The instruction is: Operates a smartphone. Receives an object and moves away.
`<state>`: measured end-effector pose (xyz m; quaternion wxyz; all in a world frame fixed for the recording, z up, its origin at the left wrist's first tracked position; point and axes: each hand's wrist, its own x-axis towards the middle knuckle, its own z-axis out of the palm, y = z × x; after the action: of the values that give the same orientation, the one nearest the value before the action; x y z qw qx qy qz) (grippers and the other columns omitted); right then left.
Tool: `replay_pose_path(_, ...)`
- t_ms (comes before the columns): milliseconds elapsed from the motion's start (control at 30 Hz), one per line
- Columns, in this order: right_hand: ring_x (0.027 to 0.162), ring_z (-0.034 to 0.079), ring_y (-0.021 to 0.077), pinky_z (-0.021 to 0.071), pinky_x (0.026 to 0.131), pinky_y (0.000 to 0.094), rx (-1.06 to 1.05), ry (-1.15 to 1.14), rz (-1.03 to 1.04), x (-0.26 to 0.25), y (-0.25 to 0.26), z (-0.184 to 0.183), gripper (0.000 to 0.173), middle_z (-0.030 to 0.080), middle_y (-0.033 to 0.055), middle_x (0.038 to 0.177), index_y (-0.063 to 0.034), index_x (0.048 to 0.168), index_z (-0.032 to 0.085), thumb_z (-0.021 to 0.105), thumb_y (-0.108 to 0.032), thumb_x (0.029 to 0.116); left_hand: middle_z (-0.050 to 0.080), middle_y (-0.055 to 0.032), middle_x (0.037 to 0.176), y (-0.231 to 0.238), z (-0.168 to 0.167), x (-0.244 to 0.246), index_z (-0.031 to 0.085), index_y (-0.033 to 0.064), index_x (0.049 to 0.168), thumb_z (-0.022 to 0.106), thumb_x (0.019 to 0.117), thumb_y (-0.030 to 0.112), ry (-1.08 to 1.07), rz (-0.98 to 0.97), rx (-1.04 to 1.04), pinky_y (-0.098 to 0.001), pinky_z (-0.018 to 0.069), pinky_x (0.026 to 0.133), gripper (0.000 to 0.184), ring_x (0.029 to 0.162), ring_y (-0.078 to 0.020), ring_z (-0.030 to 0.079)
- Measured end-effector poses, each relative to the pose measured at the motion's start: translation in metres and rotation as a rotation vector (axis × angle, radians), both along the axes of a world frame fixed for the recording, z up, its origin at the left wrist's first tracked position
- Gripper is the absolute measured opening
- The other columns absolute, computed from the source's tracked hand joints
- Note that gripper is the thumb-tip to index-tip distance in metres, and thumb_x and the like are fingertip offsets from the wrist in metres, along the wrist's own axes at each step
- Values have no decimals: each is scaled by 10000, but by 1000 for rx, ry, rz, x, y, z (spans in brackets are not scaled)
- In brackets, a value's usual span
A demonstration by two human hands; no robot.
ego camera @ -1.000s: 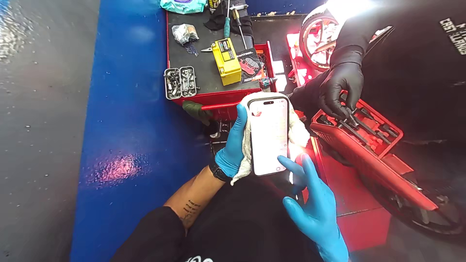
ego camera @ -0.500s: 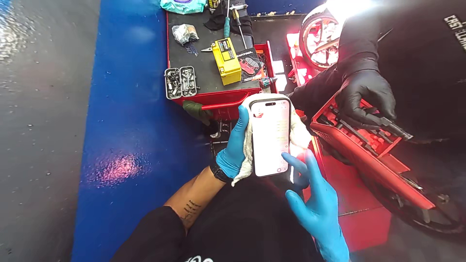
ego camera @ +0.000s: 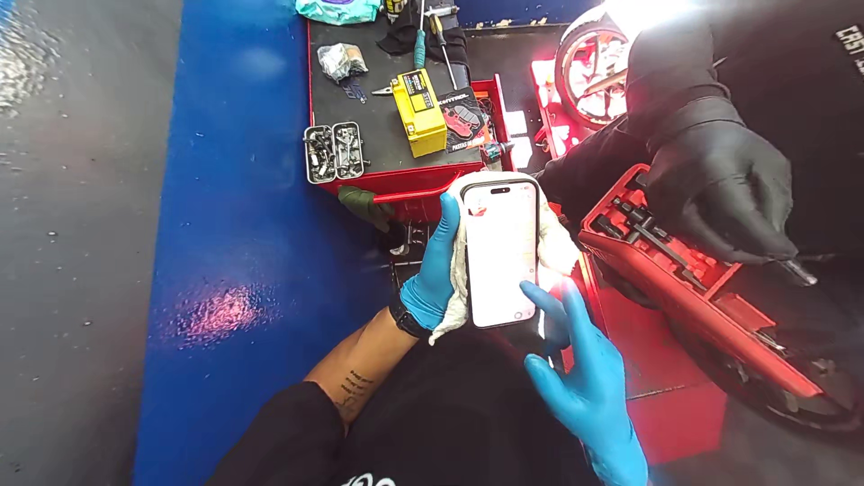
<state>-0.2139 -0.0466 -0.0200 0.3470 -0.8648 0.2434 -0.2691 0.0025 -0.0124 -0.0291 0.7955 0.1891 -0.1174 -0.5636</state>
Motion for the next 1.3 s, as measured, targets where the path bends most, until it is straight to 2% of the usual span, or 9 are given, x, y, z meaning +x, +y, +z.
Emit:
replay_pose_path(133, 721, 608, 57, 451, 627, 236, -4, 1, 54, -4, 2, 0, 710, 729, -11, 1262, -164, 1586, 328, 527, -497, 992, 732, -42, 1146, -2, -1, 2, 630, 176, 1292, 441, 1043, 553, 9, 5, -20, -321, 584, 947, 490, 1082, -114, 700)
replay_pose_path(233, 713, 610, 84, 452, 624, 255, -33, 10, 84, -4, 5, -3, 679, 749, 9, 1205, -132, 1556, 386, 530, -487, 995, 732, -42, 1140, -3, -2, 3, 624, 172, 1292, 440, 1041, 557, -11, 15, -14, -322, 586, 941, 494, 1071, -114, 702)
replay_pose_path(400, 749, 627, 49, 456, 631, 222, 0, -42, 63, -6, 2, 0, 701, 725, -16, 1274, -181, 1591, 319, 521, -489, 995, 737, -51, 1147, -5, 0, 2, 648, 169, 1278, 381, 1057, 557, 17, 3, -37, -327, 587, 946, 520, 1086, -122, 703)
replay_pose_path(467, 755, 623, 39, 451, 636, 210, 8, -54, 59, -6, 2, 1, 702, 721, -32, 1282, -198, 1600, 301, 520, -481, 997, 732, -51, 1150, -6, -1, 2, 640, 167, 1284, 426, 1042, 566, 29, -15, -46, -332, 581, 954, 513, 1087, -124, 699)
replay_pose_path(700, 692, 589, 67, 435, 609, 243, -28, -5, 57, -2, 1, -2, 706, 744, 12, 1224, -96, 1556, 368, 535, -484, 990, 735, -46, 1133, -6, 1, 1, 628, 167, 1283, 403, 1063, 530, -9, 2, -20, -325, 587, 942, 481, 1072, -119, 705)
replay_pose_path(867, 688, 568, 38, 428, 610, 218, -11, -10, 14, -1, -2, -2, 760, 719, 5, 1279, -163, 1602, 294, 567, -476, 965, 738, -59, 1129, -4, 1, 2, 655, 159, 1257, 456, 1027, 579, 46, -55, -50, -334, 586, 943, 518, 1070, -129, 708)
replay_pose_path(1000, 682, 569, 55, 422, 611, 240, -16, -1, 58, 3, -1, 0, 746, 719, 15, 1285, -119, 1574, 335, 561, -497, 971, 739, -49, 1135, -4, 1, 0, 654, 169, 1262, 441, 1041, 560, 15, -37, -55, -328, 584, 946, 497, 1074, -122, 706)
replay_pose_path(1167, 707, 601, 86, 445, 611, 255, -59, 38, 145, 12, 3, 2, 709, 738, 8, 1236, -137, 1555, 384, 535, -535, 987, 741, -48, 1130, -2, 0, -3, 638, 149, 1259, 434, 1046, 551, 8, -59, -21, -321, 582, 953, 498, 1079, -120, 707)
replay_pose_path(1300, 699, 600, 73, 439, 611, 247, -45, -8, 80, 3, 2, 0, 690, 741, 8, 1229, -129, 1551, 376, 540, -490, 987, 736, -52, 1141, -3, -1, -1, 639, 160, 1267, 413, 1058, 536, 34, -36, -48, -331, 582, 953, 486, 1080, -127, 705)
